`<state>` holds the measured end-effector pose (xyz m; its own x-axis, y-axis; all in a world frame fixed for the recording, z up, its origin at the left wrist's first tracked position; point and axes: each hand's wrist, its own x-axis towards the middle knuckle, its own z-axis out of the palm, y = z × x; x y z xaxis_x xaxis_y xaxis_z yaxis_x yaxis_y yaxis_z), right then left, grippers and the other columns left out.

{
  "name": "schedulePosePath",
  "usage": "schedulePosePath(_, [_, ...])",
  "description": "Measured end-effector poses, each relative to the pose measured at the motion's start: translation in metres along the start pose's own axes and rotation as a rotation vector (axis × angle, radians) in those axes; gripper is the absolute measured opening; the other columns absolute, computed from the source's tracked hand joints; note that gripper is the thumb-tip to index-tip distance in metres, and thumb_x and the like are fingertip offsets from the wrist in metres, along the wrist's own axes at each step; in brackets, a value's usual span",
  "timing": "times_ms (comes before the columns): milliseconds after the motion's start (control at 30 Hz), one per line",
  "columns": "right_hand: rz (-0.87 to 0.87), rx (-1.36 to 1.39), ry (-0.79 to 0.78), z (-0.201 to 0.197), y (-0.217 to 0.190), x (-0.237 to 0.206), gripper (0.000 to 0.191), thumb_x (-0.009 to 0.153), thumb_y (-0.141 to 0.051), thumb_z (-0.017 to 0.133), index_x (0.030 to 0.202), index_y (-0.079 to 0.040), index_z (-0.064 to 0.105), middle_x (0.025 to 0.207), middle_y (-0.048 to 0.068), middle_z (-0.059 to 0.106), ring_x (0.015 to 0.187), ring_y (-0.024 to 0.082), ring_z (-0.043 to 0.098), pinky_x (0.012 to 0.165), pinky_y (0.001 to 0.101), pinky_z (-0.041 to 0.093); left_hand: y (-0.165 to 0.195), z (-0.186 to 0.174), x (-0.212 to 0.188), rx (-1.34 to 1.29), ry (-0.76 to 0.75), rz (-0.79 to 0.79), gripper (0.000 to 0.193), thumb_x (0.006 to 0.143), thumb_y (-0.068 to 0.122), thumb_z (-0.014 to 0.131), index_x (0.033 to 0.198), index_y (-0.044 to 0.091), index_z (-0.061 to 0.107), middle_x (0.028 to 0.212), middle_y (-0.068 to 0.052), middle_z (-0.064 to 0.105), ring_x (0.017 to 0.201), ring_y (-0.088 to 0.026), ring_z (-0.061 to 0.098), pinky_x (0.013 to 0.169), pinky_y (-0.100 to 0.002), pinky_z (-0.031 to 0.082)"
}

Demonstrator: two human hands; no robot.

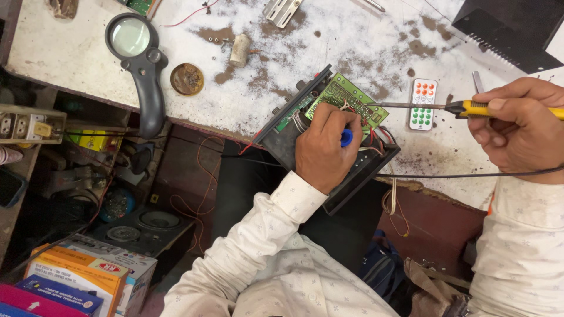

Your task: The person uses a magnifying glass and a soldering iron to inspect and solder components on a circuit board. They also handle a small blue cylindrical component and a remote control while working at a cluttered workbench.

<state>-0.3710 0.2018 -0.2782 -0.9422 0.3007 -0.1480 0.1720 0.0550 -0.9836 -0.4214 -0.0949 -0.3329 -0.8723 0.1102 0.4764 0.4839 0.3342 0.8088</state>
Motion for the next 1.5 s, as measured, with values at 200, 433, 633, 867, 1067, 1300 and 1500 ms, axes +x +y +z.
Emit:
schedulePosePath(200, [0.015,-0.020,0.013,-0.001,0.002,0.001,0.016,0.101,0.006,0.049,0.098,0.009,0.064,0.078,0.023,0.064,0.055,0.019,0.055,0.052,0.0276,0.041,-0.002,0.000,0.001,0.007,0.004,0.009,0.017,0.094,0.008,0.078,0.097,0.008,0.061,0.098,-0.007,0.060,0.078,-0.027,0.068,0.067,-0.036,0.056])
schedulePosePath(433, [0.041,-0.024,0.017,0.002,-0.003,0.003,0.017,0.100,0.007,0.048,0.097,0.009,0.065,0.078,0.022,0.064,0.056,0.020,0.056,0.050,0.0267,0.038,-0.001,0.002,0.002,0.016,0.014,0.011,0.017,0.093,0.009,0.078,0.098,0.008,0.062,0.099,-0.006,0.061,0.080,-0.027,0.069,0.068,-0.037,0.056])
schedulePosePath(633, [0.036,0.040,-0.001,-0.002,0.001,0.004,0.016,0.101,0.007,0.049,0.098,0.009,0.065,0.079,0.023,0.064,0.056,0.021,0.057,0.050,0.0273,0.039,-0.002,0.002,0.001,0.003,0.005,-0.008,0.016,0.093,0.008,0.078,0.097,0.009,0.062,0.099,-0.007,0.061,0.079,-0.028,0.069,0.068,-0.037,0.056])
schedulePosePath(867, [0.063,0.025,0.026,-0.011,0.006,0.006,0.015,0.100,0.008,0.048,0.096,0.007,0.062,0.080,0.023,0.065,0.056,0.020,0.056,0.054,0.0285,0.044,-0.002,0.003,0.001,-0.003,0.003,-0.018,0.016,0.092,0.008,0.078,0.096,0.008,0.063,0.097,-0.007,0.060,0.077,-0.027,0.069,0.067,-0.037,0.056])
schedulePosePath(1067, [0.037,-0.054,0.038,-0.008,0.005,0.003,0.015,0.101,0.007,0.050,0.098,0.009,0.064,0.080,0.024,0.064,0.056,0.020,0.056,0.051,0.0281,0.041,0.000,0.004,0.001,0.009,0.008,-0.008,0.017,0.093,0.009,0.078,0.096,0.009,0.062,0.097,-0.007,0.060,0.078,-0.028,0.069,0.067,-0.037,0.056])
schedulePosePath(1300, [0.051,-0.008,-0.005,-0.008,0.002,0.004,0.017,0.100,0.009,0.047,0.099,0.010,0.063,0.080,0.024,0.063,0.058,0.021,0.057,0.049,0.0269,0.039,-0.001,0.003,0.002,0.017,0.004,0.008,0.016,0.093,0.009,0.078,0.097,0.009,0.063,0.098,-0.006,0.061,0.079,-0.027,0.069,0.068,-0.036,0.056])
schedulePosePath(1500, [0.070,-0.026,0.011,-0.008,0.000,0.006,0.016,0.100,0.007,0.048,0.098,0.007,0.064,0.078,0.022,0.064,0.059,0.022,0.057,0.049,0.0279,0.039,0.000,0.004,0.003,0.022,0.006,0.020,0.016,0.094,0.010,0.078,0.098,0.009,0.063,0.099,-0.006,0.062,0.080,-0.026,0.069,0.068,-0.036,0.056])
